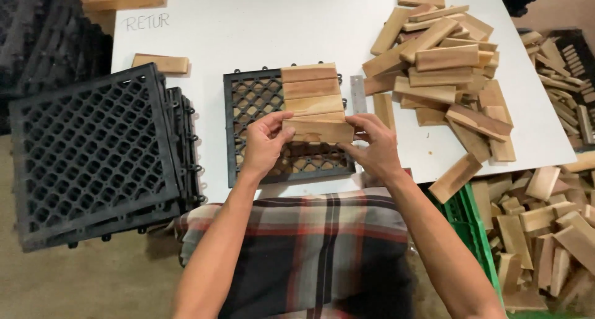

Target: Assembling wooden floor tiles by fitting wooden slats into a plastic interlocking grid and checking alignment with a square.

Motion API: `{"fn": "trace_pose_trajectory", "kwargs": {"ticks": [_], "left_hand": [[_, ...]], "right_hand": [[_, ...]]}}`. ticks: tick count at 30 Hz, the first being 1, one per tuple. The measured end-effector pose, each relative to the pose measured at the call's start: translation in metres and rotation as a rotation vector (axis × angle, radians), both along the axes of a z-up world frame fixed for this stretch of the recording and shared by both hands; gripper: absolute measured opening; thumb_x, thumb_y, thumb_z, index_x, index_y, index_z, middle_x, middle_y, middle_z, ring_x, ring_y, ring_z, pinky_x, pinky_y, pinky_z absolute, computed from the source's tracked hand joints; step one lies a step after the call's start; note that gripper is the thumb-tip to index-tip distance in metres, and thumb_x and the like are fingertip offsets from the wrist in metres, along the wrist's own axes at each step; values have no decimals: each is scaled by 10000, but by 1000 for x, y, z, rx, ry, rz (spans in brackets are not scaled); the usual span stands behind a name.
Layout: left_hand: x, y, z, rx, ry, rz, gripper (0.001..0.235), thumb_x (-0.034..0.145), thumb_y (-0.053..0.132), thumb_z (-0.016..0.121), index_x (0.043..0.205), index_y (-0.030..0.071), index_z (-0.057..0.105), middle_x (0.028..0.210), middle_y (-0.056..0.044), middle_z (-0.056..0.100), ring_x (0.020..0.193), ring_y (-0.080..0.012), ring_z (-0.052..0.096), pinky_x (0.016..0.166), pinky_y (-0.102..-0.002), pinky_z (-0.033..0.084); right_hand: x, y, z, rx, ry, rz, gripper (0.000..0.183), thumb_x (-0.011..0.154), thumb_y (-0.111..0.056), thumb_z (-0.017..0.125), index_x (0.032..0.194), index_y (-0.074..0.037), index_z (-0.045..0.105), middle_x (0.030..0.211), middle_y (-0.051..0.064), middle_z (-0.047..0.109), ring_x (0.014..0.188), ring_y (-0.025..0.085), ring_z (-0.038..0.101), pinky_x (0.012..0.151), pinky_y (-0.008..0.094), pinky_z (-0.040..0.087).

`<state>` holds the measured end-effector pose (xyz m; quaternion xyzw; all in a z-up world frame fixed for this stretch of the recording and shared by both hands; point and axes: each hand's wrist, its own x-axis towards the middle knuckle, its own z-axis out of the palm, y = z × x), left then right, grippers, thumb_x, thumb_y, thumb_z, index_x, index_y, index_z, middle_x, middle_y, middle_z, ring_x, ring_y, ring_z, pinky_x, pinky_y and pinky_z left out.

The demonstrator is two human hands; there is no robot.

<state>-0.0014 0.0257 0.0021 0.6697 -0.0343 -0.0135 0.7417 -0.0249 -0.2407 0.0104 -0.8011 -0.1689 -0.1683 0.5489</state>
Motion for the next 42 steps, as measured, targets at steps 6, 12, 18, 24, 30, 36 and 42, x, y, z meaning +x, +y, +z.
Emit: {"fn": "trace_pose_trajectory", "kwargs": {"ticks": [6, 12, 18, 24, 30, 36, 42], "left_hand": [[-19, 3, 21, 3, -155, 7, 500, 833, 41, 831, 1310, 51, 680, 1061, -112, 785, 937, -64, 671, 817, -265, 634], [-32, -8, -6, 653, -1244, 355, 248, 1039, 241, 595, 985, 127, 808, 1092, -36, 796, 988, -217, 771, 904, -354, 638], [-39, -11, 12, 538, -1062, 375, 120, 976, 137, 694, 998, 108, 808, 958, -43, 798, 865, -253, 771, 774, -373, 641], [-48, 6, 5, 151, -21, 46, 313, 798, 97, 849, 1106, 100, 794, 715, 17, 651, 643, -25, 532, 586, -217, 539], [-59, 16, 24, 76, 177, -132, 380, 883, -1, 686, 1256, 48, 741, 887, -20, 682, 742, -27, 563, 646, -210, 541], [-67, 9, 59, 143, 149, -199, 510, 795, 83, 836, 1283, 9, 707, 976, -169, 762, 868, -154, 641, 751, -319, 571], [-67, -12, 17, -175, 285, 264, 441, 873, 83, 808, 1289, 2, 686, 1071, -200, 773, 921, -132, 686, 827, -306, 631]], "right_hand": [[-1, 6, -7, 21, -113, -39, 478, 735, 87, 888, 1169, 57, 689, 1064, 118, 606, 935, 291, 713, 849, 373, 626], [-3, 5, -16, -188, -600, -243, 284, 757, 164, 843, 752, -68, 678, 874, 62, 741, 870, 273, 766, 772, 355, 633], [-12, 12, 3, -99, -417, -189, 239, 798, 93, 861, 818, -63, 681, 885, 62, 761, 920, 284, 771, 823, 362, 615], [-22, 2, 20, 278, 455, 112, 372, 903, 22, 728, 1265, 46, 648, 846, 111, 674, 754, 145, 675, 725, 296, 608], [-20, 19, 14, 398, 516, 73, 325, 971, -16, 666, 1290, 46, 644, 858, 63, 594, 733, 96, 610, 623, 258, 611], [-15, 48, 42, 423, 532, -5, 354, 938, -34, 743, 1253, 81, 631, 846, 168, 688, 663, 174, 681, 552, 306, 612], [-35, 82, 58, 406, 711, 28, 369, 892, -53, 771, 1208, 98, 656, 895, 185, 743, 750, 233, 747, 657, 338, 657]]}}
